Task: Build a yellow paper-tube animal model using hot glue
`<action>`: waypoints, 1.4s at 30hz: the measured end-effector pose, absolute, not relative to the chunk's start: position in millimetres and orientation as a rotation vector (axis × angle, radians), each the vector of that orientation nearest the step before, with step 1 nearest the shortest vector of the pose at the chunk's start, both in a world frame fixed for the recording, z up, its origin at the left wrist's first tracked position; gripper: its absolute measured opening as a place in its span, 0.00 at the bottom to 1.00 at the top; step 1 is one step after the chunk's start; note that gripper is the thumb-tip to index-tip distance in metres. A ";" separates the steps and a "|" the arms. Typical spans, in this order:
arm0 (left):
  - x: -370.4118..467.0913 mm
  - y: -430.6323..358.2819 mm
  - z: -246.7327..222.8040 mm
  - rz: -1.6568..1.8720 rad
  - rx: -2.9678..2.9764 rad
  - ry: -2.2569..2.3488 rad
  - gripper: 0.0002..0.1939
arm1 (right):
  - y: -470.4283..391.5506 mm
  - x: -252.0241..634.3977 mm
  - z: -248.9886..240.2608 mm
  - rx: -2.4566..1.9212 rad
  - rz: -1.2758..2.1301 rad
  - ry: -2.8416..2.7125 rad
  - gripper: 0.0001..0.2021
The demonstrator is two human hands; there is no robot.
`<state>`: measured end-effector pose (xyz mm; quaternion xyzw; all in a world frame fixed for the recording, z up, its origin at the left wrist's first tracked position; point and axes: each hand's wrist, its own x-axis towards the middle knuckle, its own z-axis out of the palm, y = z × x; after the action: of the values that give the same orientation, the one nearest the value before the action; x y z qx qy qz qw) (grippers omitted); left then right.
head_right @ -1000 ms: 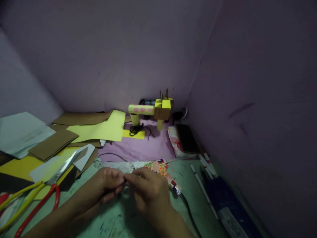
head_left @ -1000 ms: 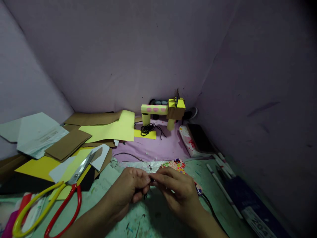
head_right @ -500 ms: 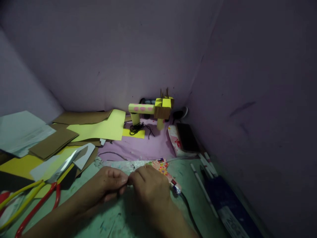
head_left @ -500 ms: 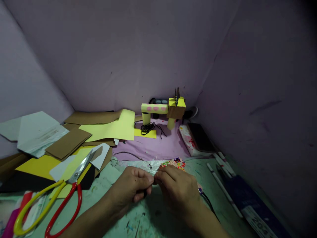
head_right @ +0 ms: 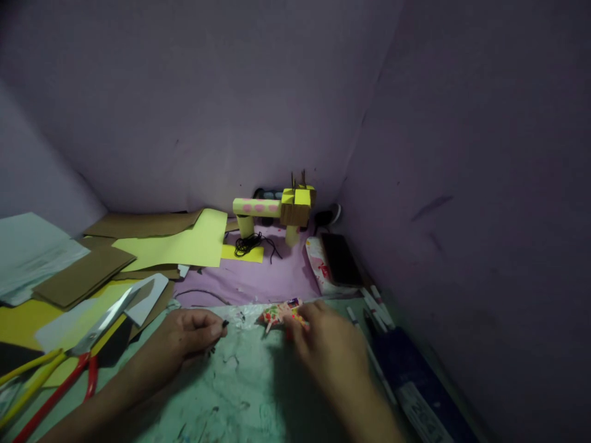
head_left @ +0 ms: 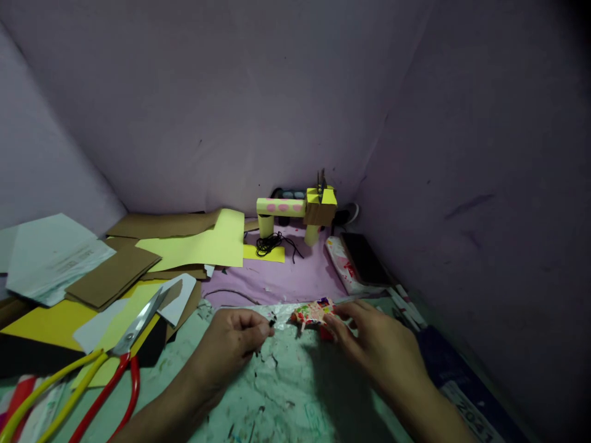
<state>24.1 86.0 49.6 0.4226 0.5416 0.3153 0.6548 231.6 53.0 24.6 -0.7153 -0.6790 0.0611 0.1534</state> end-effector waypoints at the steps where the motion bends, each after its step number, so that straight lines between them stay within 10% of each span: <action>1: 21.3 88.5 50.0 0.738 0.950 1.221 0.13 | 51.9 239.3 24.6 -2.222 0.277 -1.914 0.16; 15: 9.1 122.1 -4.5 1.034 0.893 1.207 0.18 | 52.2 240.7 -2.2 -1.653 1.369 -1.244 0.20; 31: 19.4 195.2 33.6 1.332 0.984 1.247 0.09 | 179.3 202.5 151.6 -1.166 0.834 -1.443 0.18; 42: 29.9 211.3 -38.1 1.460 1.241 1.383 0.10 | 257.4 182.2 125.4 -1.425 0.754 -1.591 0.16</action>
<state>29.9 211.3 -38.1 0.4860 0.5414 0.5716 0.3794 182.2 257.4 125.4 -0.5698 -0.6360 0.3015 0.4242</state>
